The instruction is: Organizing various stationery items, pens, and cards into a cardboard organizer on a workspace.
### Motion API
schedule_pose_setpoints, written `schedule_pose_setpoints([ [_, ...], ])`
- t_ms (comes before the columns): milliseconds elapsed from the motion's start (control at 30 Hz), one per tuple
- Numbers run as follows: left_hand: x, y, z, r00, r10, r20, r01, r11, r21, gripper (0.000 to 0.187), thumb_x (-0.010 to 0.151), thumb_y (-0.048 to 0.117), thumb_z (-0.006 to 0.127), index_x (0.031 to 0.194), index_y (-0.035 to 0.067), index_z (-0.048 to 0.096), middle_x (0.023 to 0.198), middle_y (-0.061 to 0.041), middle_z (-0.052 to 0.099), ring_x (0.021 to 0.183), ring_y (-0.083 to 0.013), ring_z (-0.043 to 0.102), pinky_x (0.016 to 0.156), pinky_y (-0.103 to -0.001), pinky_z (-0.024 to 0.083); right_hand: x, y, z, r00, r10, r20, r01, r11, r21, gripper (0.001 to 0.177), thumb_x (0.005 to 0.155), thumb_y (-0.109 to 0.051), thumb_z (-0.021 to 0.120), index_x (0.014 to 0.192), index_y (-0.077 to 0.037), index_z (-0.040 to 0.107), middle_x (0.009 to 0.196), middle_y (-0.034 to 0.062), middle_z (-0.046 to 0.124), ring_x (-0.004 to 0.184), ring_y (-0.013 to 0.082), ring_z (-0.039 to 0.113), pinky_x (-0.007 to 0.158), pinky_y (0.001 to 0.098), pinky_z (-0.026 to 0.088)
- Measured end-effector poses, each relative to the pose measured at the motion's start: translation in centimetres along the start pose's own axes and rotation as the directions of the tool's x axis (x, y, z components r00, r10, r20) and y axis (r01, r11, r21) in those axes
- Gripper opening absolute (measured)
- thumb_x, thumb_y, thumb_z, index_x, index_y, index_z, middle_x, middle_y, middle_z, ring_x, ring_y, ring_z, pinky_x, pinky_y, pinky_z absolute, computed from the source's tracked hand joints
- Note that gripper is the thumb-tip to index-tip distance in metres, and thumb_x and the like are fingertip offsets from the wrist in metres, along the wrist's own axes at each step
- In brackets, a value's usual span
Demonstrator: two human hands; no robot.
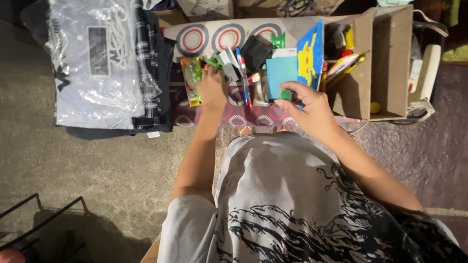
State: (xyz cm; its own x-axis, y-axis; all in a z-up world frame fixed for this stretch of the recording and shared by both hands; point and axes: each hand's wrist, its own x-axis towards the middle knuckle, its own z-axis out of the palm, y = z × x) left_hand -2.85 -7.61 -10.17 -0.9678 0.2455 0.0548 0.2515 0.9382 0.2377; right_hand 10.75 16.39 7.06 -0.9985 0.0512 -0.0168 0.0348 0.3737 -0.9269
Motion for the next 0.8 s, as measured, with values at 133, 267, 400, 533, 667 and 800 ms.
schedule_pose_setpoints([
  [133, 0.2, -0.2, -1.4, 0.993, 0.054, -0.106, -0.068, 0.988, -0.135, 0.028, 0.07, 0.021, 0.086, 0.093, 0.012, 0.075, 0.106, -0.011, 0.068, 0.101, -0.0356, 0.064, 0.078, -0.048, 0.055, -0.7, -0.1, -1.1, 0.999, -0.034, -0.031, 0.035, 0.999, 0.008, 0.027, 0.094, -0.008, 0.079, 0.117, -0.002, 0.067, 0.092, 0.0057, 0.073, 0.081, 0.0052, 0.063, 0.074, 0.0236, 0.054],
  [267, 0.4, 1.5, -4.0, 0.991, -0.053, 0.121, 0.132, 0.382, -0.915, 0.023, 0.09, 0.009, 0.08, 0.112, 0.004, 0.075, 0.101, -0.009, 0.073, 0.09, -0.021, 0.069, 0.079, -0.032, 0.056, -1.3, -1.3, -2.5, 0.995, -0.023, -0.095, 0.03, 0.997, 0.072, 0.025, 0.094, -0.005, 0.079, 0.117, -0.003, 0.067, 0.094, 0.0032, 0.071, 0.081, 0.0037, 0.061, 0.071, 0.0204, 0.051],
  [400, -0.1, 5.3, -8.5, 0.888, 0.338, 0.312, 0.447, -0.475, -0.758, 0.025, 0.099, 0.001, 0.068, 0.123, -0.002, 0.068, 0.108, -0.011, 0.074, 0.093, -0.0186, 0.073, 0.076, -0.028, 0.057, -1.7, -1.5, -3.5, 0.994, 0.008, -0.113, 0.034, 0.931, 0.364, 0.029, 0.097, 0.003, 0.074, 0.123, 0.0, 0.063, 0.105, 0.0034, 0.07, 0.09, 0.0022, 0.062, 0.074, 0.0177, 0.05],
  [533, 0.0, 8.7, -8.3, 0.844, 0.456, 0.282, 0.502, -0.488, -0.714, 0.027, 0.099, -0.001, 0.067, 0.126, -0.003, 0.067, 0.11, -0.014, 0.074, 0.094, -0.0198, 0.074, 0.076, -0.028, 0.059, -2.0, -1.0, -5.1, 0.983, -0.033, -0.183, 0.098, 0.928, 0.359, 0.03, 0.096, 0.009, 0.074, 0.122, 0.002, 0.06, 0.117, 0.0085, 0.071, 0.094, 0.0053, 0.063, 0.078, 0.0195, 0.052],
  [667, 0.1, 11.8, -8.8, 0.772, 0.58, 0.26, 0.578, -0.469, -0.668, 0.021, 0.1, -0.001, 0.068, 0.121, -0.003, 0.067, 0.111, -0.016, 0.073, 0.098, -0.0216, 0.075, 0.077, -0.029, 0.061, -2.3, 0.1, -7.6, 0.961, -0.011, -0.277, 0.13, 0.901, 0.414, 0.027, 0.095, 0.013, 0.075, 0.116, 0.003, 0.063, 0.111, 0.0126, 0.072, 0.091, 0.011, 0.069, 0.078, 0.0249, 0.059],
  [800, 0.1, 14.3, -8.2, 0.74, 0.607, 0.29, 0.629, -0.47, -0.619, 0.01, 0.096, -0.004, 0.068, 0.103, 0.001, 0.063, 0.115, -0.016, 0.07, 0.096, -0.0219, 0.075, 0.073, -0.028, 0.061, -2.6, 0.6, -11.0, 0.899, -0.018, -0.438, 0.204, 0.902, 0.381, 0.02, 0.092, 0.016, 0.077, 0.104, 0.004, 0.066, 0.118, 0.015, 0.071, 0.091, 0.0141, 0.07, 0.073, 0.0276, 0.06],
])
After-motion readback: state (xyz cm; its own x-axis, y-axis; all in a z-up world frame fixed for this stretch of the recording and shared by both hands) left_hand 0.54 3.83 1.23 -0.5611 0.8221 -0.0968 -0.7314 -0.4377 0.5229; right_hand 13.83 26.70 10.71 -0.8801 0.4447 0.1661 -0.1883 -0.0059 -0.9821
